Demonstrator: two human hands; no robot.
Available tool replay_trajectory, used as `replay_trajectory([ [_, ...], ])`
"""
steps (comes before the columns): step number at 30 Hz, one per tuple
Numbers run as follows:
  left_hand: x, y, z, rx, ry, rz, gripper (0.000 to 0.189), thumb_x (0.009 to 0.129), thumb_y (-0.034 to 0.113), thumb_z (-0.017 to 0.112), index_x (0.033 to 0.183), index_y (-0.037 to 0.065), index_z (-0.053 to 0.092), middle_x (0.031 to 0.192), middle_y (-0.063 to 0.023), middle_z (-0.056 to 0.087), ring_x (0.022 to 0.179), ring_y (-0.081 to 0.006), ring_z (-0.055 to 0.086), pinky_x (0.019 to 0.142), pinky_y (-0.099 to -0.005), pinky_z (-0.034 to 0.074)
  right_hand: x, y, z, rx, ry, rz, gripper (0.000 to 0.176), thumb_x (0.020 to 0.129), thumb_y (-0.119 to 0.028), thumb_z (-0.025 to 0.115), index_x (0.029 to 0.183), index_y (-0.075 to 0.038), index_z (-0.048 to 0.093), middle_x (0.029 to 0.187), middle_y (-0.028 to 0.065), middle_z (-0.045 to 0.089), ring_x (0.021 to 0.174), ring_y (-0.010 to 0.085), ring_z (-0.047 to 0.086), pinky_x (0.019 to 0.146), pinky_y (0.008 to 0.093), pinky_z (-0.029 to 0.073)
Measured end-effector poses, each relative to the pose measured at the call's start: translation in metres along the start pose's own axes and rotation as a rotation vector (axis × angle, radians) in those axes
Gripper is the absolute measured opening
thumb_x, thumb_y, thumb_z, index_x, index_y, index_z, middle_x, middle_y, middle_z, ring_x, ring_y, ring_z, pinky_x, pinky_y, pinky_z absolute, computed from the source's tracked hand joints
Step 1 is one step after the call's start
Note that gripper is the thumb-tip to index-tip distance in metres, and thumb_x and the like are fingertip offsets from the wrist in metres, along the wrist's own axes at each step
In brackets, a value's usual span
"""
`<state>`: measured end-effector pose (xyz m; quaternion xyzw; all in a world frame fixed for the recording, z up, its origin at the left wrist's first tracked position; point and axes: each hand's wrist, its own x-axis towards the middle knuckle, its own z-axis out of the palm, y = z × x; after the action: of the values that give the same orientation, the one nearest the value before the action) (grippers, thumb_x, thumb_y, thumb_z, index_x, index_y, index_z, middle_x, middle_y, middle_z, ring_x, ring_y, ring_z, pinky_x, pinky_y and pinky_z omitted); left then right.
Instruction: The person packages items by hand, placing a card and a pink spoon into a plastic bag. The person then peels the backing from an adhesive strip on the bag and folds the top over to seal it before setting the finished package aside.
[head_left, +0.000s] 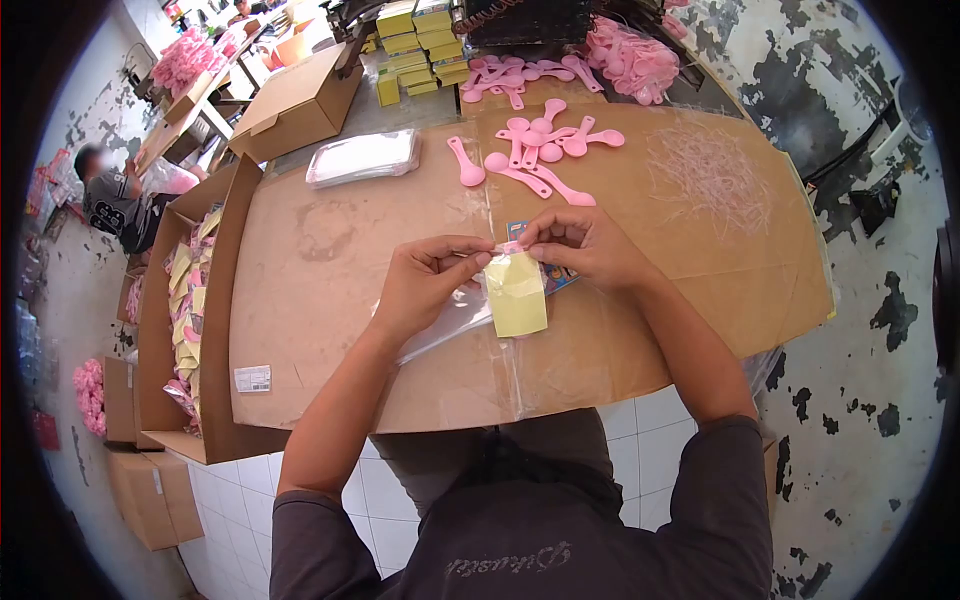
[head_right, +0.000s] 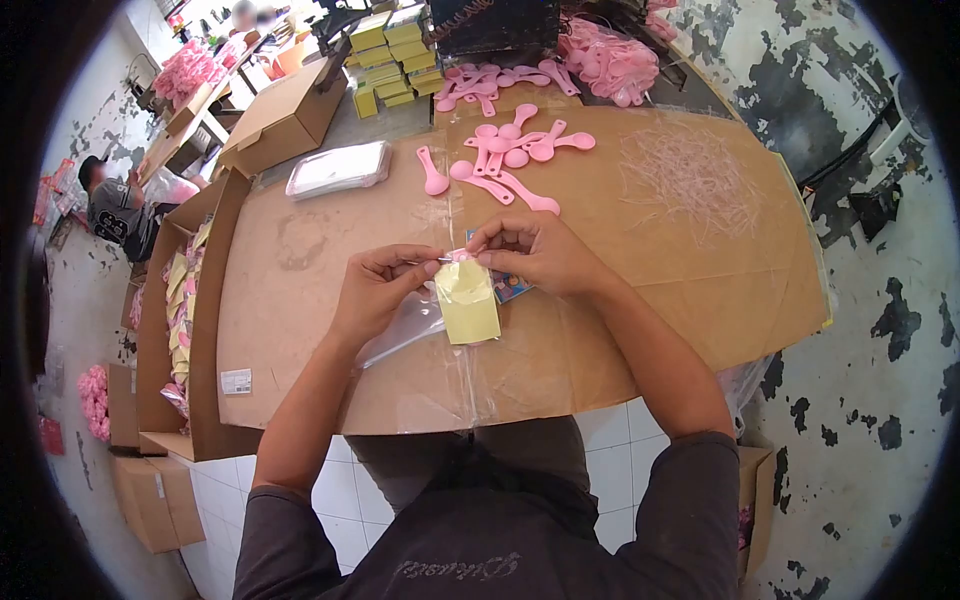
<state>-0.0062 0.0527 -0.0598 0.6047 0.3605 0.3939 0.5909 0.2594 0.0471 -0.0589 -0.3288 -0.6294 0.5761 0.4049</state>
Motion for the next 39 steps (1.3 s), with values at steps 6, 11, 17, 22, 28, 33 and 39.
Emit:
replay_trajectory([
  [6,-0.003,0.007,0.002,-0.016,0.044,0.067,0.022,0.096,0.008,0.074,0.116,-0.003,0.074,0.104,-0.0099,0.077,0.086,-0.0106,0.071,0.072,-0.0264,0.06,-0.001,-0.005,0.007,0.009,-0.121,-0.003,0.054,0.092,0.001,0.073,0.141,-0.001,0.049,0.103,0.0047,0.064,0.094,0.0105,0.063,0.082,0.0283,0.052],
  [11,-0.006,0.01,0.002,0.012,0.04,0.115,0.029,0.097,0.008,0.072,0.125,-0.002,0.069,0.105,-0.0075,0.075,0.087,-0.009,0.07,0.071,-0.0246,0.059,0.0,-0.001,0.005,-0.016,-0.151,0.019,0.057,0.091,0.002,0.073,0.142,-0.001,0.048,0.104,0.004,0.061,0.095,0.011,0.063,0.081,0.0268,0.052],
  [17,-0.02,0.023,0.01,0.113,-0.079,-0.038,0.041,0.094,0.008,0.077,0.128,-0.007,0.061,0.097,-0.0076,0.072,0.084,-0.0101,0.07,0.069,-0.0255,0.059,-0.002,-0.007,0.006,0.058,-0.17,0.018,0.057,0.091,0.001,0.073,0.143,-0.003,0.049,0.108,0.0031,0.063,0.101,0.0113,0.063,0.088,0.0281,0.053],
  [22,-0.049,0.039,-0.027,0.111,0.106,-0.039,0.031,0.092,0.007,0.078,0.118,-0.006,0.066,0.093,-0.0074,0.072,0.08,-0.0116,0.07,0.067,-0.0261,0.059,0.001,-0.004,-0.007,-0.059,-0.017,-0.048,0.049,0.09,0.001,0.073,0.136,-0.001,0.057,0.107,0.0057,0.062,0.1,0.0131,0.063,0.086,0.0303,0.055],
  [28,-0.122,0.016,-0.151,-0.353,0.97,0.543,0.044,0.11,0.034,0.048,0.145,0.005,0.05,0.146,-0.0118,0.058,0.134,-0.0231,0.058,0.106,-0.0359,0.052,0.001,-0.004,-0.016,-0.812,0.229,-0.18,0.027,0.086,-0.007,0.074,0.112,0.0,0.071,0.114,0.0107,0.064,0.108,0.0264,0.062,0.097,0.0388,0.05],
  [33,-0.112,0.024,-0.125,-0.236,0.799,0.359,0.053,0.11,0.037,0.045,0.148,0.001,0.049,0.148,-0.014,0.056,0.134,-0.0249,0.057,0.111,-0.0388,0.047,-0.005,-0.006,-0.026,-1.099,0.184,-0.227,0.033,0.084,-0.017,0.079,0.114,-0.005,0.072,0.118,0.0113,0.064,0.119,0.0305,0.056,0.108,0.0419,0.041],
  [39,-0.04,0.036,-0.039,0.692,0.142,0.15,0.035,0.092,0.015,0.074,0.125,0.004,0.072,0.118,-0.0083,0.072,0.103,-0.0178,0.069,0.093,-0.035,0.053,0.0,-0.004,-0.027,-1.039,0.173,-0.24,0.031,0.084,-0.021,0.079,0.109,-0.006,0.07,0.108,0.0086,0.065,0.112,0.0288,0.059,0.107,0.0435,0.038],
])
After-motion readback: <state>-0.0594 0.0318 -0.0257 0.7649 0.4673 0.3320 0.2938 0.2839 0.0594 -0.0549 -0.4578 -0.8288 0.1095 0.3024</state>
